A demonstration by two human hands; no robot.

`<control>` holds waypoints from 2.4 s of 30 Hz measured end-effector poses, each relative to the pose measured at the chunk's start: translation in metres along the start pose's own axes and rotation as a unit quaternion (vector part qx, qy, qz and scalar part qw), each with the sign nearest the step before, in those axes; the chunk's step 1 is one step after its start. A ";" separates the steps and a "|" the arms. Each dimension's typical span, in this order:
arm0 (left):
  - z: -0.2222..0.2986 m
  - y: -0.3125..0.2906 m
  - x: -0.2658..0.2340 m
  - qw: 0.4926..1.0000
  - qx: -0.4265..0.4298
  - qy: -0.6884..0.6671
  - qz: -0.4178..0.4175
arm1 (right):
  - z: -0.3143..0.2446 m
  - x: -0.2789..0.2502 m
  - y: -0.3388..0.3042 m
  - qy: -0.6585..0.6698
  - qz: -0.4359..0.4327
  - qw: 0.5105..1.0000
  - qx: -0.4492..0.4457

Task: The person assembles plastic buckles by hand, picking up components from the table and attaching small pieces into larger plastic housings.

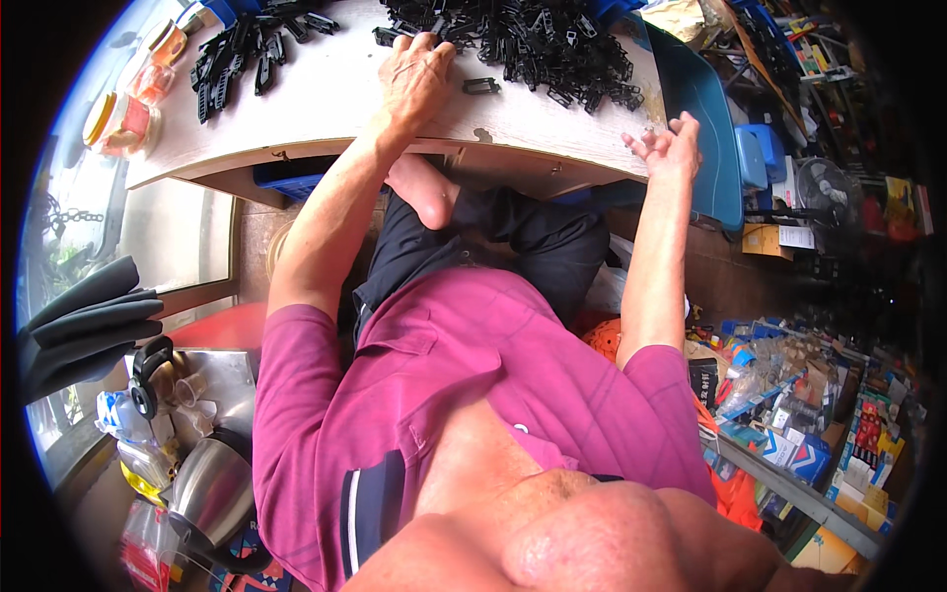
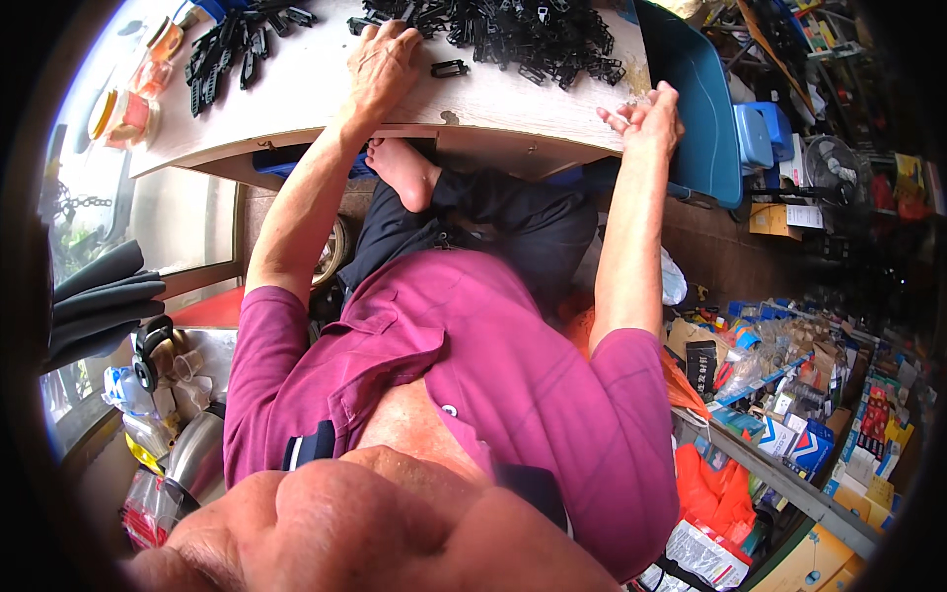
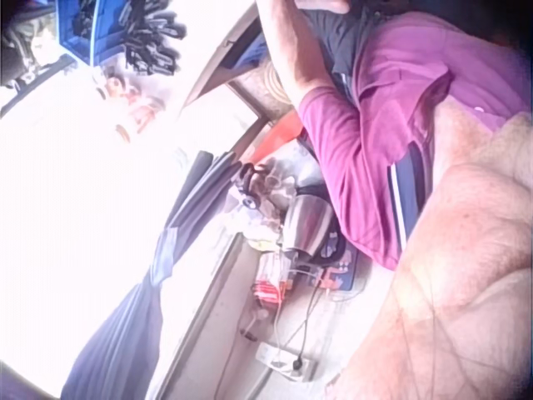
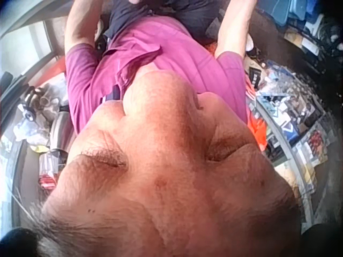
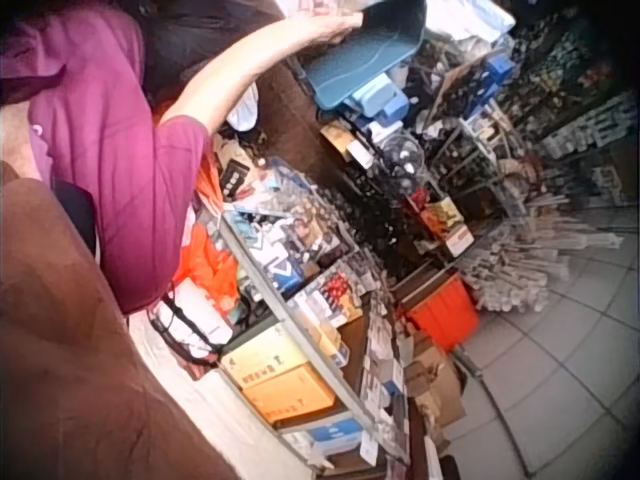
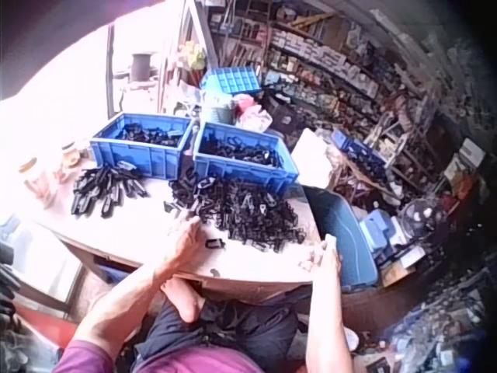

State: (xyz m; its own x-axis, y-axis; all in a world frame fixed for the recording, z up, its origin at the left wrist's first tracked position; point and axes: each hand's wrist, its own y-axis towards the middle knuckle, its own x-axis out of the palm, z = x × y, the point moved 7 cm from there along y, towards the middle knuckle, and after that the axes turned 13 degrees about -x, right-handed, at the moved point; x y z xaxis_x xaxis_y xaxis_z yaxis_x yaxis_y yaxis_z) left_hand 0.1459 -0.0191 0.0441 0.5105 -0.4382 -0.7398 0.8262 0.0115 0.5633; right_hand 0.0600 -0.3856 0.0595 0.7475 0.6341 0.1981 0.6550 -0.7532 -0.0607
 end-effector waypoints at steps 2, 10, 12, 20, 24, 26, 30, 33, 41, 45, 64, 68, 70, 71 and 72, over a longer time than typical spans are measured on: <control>0.001 0.001 0.001 1.000 0.016 -0.008 -0.004 | 0.015 0.011 -0.014 -0.003 -0.027 1.000 0.010; 0.002 0.006 0.008 0.997 -0.022 0.041 -0.060 | 0.056 0.047 -0.054 0.031 -0.168 0.985 0.030; 0.002 0.004 0.005 0.997 -0.022 0.037 -0.063 | 0.056 0.052 -0.061 0.037 -0.170 0.984 0.035; -0.030 -0.002 0.009 0.936 -0.205 -0.267 -0.106 | 0.062 0.089 -0.094 0.041 -0.250 0.967 0.027; -0.025 -0.015 0.021 0.826 -0.255 -0.484 -0.133 | 0.067 0.124 -0.122 0.005 -0.346 0.938 0.010; 0.003 -0.022 0.014 0.770 -0.265 -0.545 -0.199 | 0.073 0.136 -0.133 -0.006 -0.385 0.923 0.017; 0.024 -0.037 0.015 0.706 -0.280 -0.576 -0.302 | 0.082 0.145 -0.147 0.016 -0.391 0.920 0.004; 0.017 -0.045 0.022 0.682 -0.325 -0.566 -0.329 | 0.078 0.144 -0.156 0.006 -0.379 0.925 -0.018; 0.022 -0.040 0.019 0.605 -0.308 -0.601 -0.421 | 0.078 0.145 -0.159 0.059 -0.399 0.915 -0.026; 0.018 -0.045 0.022 0.572 -0.379 -0.620 -0.381 | 0.081 0.145 -0.156 0.089 -0.402 0.911 -0.021; -0.047 0.012 -0.050 0.995 -0.039 0.021 0.095 | 0.080 0.138 -0.150 0.142 -0.319 0.937 0.014; -0.076 0.017 -0.027 0.994 -0.005 0.112 -0.018 | 0.083 0.138 -0.150 0.140 -0.324 0.936 0.022; -0.080 0.018 -0.025 0.997 0.014 0.076 -0.016 | 0.083 0.140 -0.150 0.141 -0.328 0.933 0.033; -0.079 0.017 -0.026 0.998 0.024 0.064 0.006 | 0.083 0.139 -0.150 0.141 -0.327 0.934 0.033; -0.080 0.017 -0.025 0.998 0.024 0.063 0.005 | 0.084 0.138 -0.149 0.140 -0.330 0.933 0.033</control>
State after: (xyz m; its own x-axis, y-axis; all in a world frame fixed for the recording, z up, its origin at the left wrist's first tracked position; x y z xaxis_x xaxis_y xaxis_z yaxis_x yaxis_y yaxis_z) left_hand 0.1659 0.0639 0.0425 0.5475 -0.3210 -0.7728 0.8098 -0.0297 0.5860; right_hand 0.0748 -0.1707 0.0140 0.1276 0.8782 0.4610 0.9744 -0.1977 0.1070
